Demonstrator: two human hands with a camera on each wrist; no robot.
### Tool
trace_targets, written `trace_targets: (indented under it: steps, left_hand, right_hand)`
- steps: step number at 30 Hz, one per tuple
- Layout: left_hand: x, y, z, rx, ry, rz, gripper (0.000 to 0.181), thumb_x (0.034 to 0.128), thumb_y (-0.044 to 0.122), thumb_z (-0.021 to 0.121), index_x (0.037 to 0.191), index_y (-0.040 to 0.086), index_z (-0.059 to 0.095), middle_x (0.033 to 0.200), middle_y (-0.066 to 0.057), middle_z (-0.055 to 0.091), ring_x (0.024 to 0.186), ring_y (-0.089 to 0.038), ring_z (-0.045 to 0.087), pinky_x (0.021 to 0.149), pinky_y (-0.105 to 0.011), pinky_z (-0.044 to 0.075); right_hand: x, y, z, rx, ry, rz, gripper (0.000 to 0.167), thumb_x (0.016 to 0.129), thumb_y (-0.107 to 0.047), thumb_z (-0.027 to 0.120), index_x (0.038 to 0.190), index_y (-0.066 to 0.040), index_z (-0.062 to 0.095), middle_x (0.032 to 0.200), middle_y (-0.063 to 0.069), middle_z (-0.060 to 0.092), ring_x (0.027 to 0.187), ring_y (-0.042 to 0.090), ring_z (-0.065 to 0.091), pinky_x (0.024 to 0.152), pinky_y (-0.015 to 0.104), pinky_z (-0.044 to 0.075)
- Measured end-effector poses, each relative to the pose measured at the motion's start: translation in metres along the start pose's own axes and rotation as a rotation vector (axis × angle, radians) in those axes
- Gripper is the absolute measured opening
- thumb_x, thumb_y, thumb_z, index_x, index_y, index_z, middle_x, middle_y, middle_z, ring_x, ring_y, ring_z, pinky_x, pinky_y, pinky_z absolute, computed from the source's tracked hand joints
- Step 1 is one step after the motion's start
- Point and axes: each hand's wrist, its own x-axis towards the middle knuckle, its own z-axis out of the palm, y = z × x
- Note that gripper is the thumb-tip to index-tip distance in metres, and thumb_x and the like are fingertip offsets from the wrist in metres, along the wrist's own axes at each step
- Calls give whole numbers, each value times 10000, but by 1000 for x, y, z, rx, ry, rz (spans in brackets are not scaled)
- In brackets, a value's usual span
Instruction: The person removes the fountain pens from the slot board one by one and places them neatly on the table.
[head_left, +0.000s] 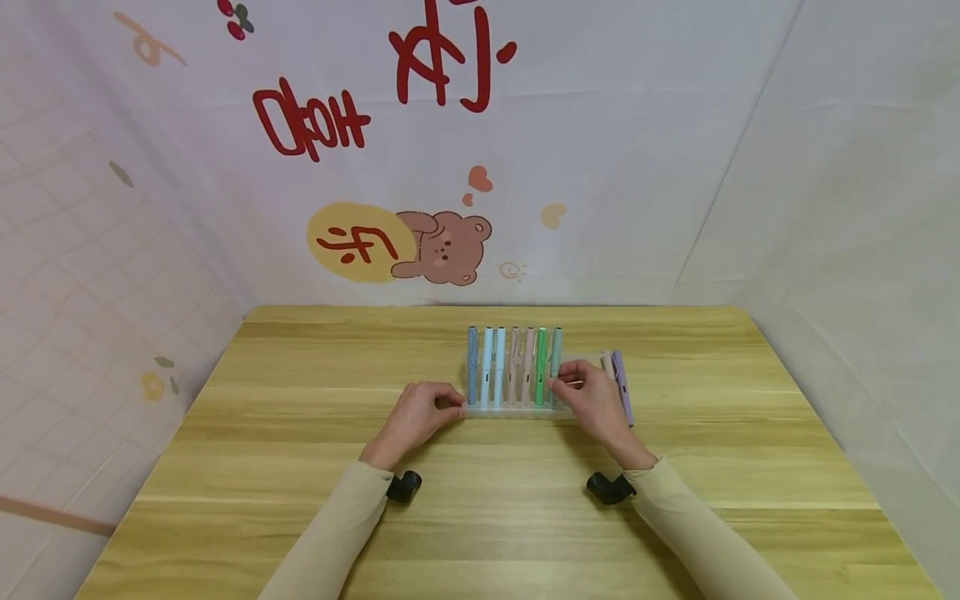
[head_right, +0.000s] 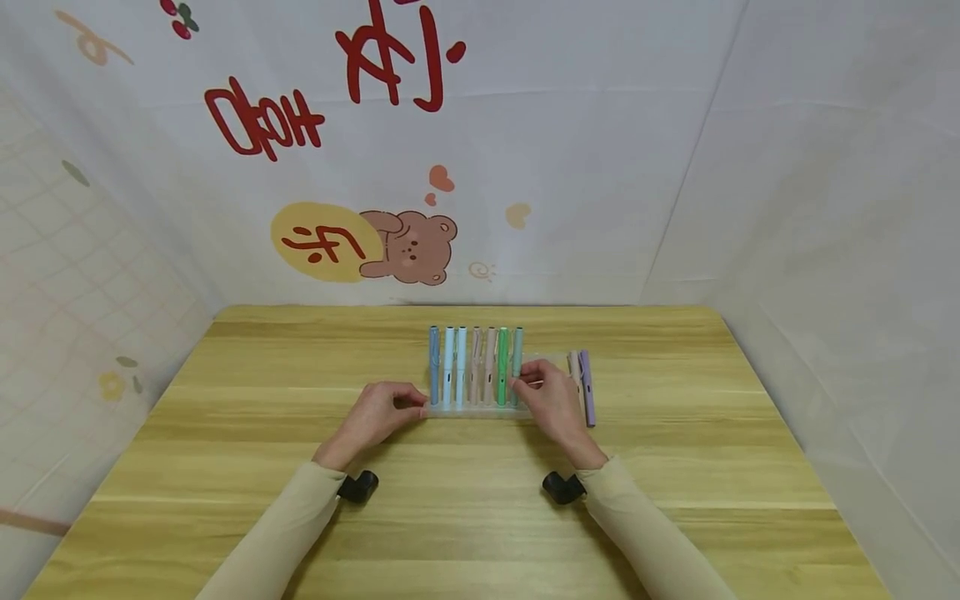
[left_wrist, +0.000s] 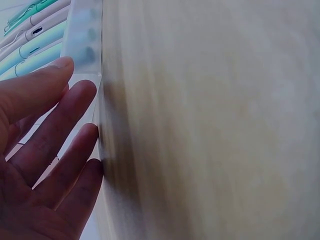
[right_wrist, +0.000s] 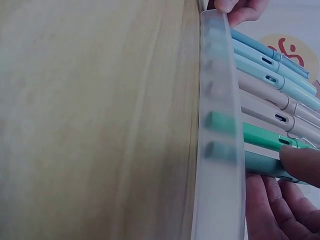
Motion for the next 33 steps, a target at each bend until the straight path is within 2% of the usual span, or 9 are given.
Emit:
trace_targets:
  steps: [11, 19, 27, 33]
  left_hand:
    - [1, 1, 0, 4, -2, 15, 74, 911, 117, 807, 984, 126, 810, 977, 34, 773, 957, -169, 702, 916, -424, 543]
    - [0, 0, 0, 4, -3, 9, 75, 913, 115, 804, 987, 122, 809, 981, 30, 772, 945, -155, 695, 909, -416, 540]
    - [1, 0, -2, -7, -1, 23, 90, 909, 107, 807, 999, 109, 807, 989, 26, 772, 955, -167, 704, 909, -418, 550]
    - [0, 0, -1, -3, -7, 18, 85, 916, 106, 800, 1000, 108, 806, 992, 22, 771, 949, -169, 700, 897, -414, 553]
  right_hand:
    - [-3, -5, -3, 12, 58, 5, 287, 960, -228, 766, 1121, -8, 675, 1040, 128, 728, 983, 292, 713, 777, 322, 573]
    - [-4, -9, -5, 3, 84, -9, 288, 968, -259, 761, 1127, -31, 687, 1059, 113, 729, 988, 282, 717, 829, 414, 581]
    - [-4, -15, -10, 53, 106, -38, 296, 974, -243, 758, 1133, -5, 683, 1059, 140, 719, 985, 287, 717, 843, 360, 585]
    - [-7, -14, -15, 54, 106, -24, 315, 982, -270, 747, 1151, -11, 688, 1081, 140, 727, 1007, 294, 724, 863, 339, 582]
